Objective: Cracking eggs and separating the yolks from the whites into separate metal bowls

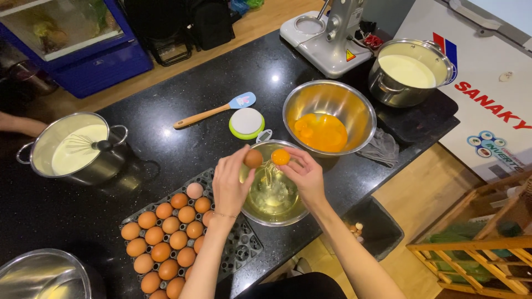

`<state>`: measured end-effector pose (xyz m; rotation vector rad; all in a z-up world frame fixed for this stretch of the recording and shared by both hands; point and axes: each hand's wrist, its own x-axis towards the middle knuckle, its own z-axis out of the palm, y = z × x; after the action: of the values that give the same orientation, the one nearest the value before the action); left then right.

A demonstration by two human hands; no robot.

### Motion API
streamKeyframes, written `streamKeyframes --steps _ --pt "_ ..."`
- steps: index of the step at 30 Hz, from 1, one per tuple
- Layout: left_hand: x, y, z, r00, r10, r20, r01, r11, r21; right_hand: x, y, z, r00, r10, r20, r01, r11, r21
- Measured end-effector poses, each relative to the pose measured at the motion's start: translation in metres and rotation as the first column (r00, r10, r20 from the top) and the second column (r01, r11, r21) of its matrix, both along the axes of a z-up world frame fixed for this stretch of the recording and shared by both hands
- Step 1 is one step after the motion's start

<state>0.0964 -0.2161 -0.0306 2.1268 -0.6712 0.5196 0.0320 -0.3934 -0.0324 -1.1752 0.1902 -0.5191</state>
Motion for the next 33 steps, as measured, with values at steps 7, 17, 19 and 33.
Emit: streamKeyframes --steps 7,17,19,33 --pt "-0.002 -0.003 0.001 0.990 0.104 0.096 -0.096 0.992 -0.082 -0.002 -0.006 0.002 1.000 -0.003 0.010 0.003 0.999 -0.054" --pt "-0.016 -0.024 0.022 0.721 -0.289 -0.629 -0.116 0.846 -0.521 -0.004 -0.012 0.020 1.000 -0.006 0.018 0.009 0.980 -0.199" --pt "-0.020 -0.027 0.021 0.680 -0.305 -0.667 -0.143 0.837 -0.528 -0.007 -0.011 0.022 1.000 0.001 -0.015 -0.005 0.961 -0.276" --pt "-0.030 -0.028 0.016 0.669 -0.340 -0.662 -0.199 0.776 -0.599 -0.028 -0.020 0.038 0.977 -0.148 0.151 0.185 0.260 -0.948"
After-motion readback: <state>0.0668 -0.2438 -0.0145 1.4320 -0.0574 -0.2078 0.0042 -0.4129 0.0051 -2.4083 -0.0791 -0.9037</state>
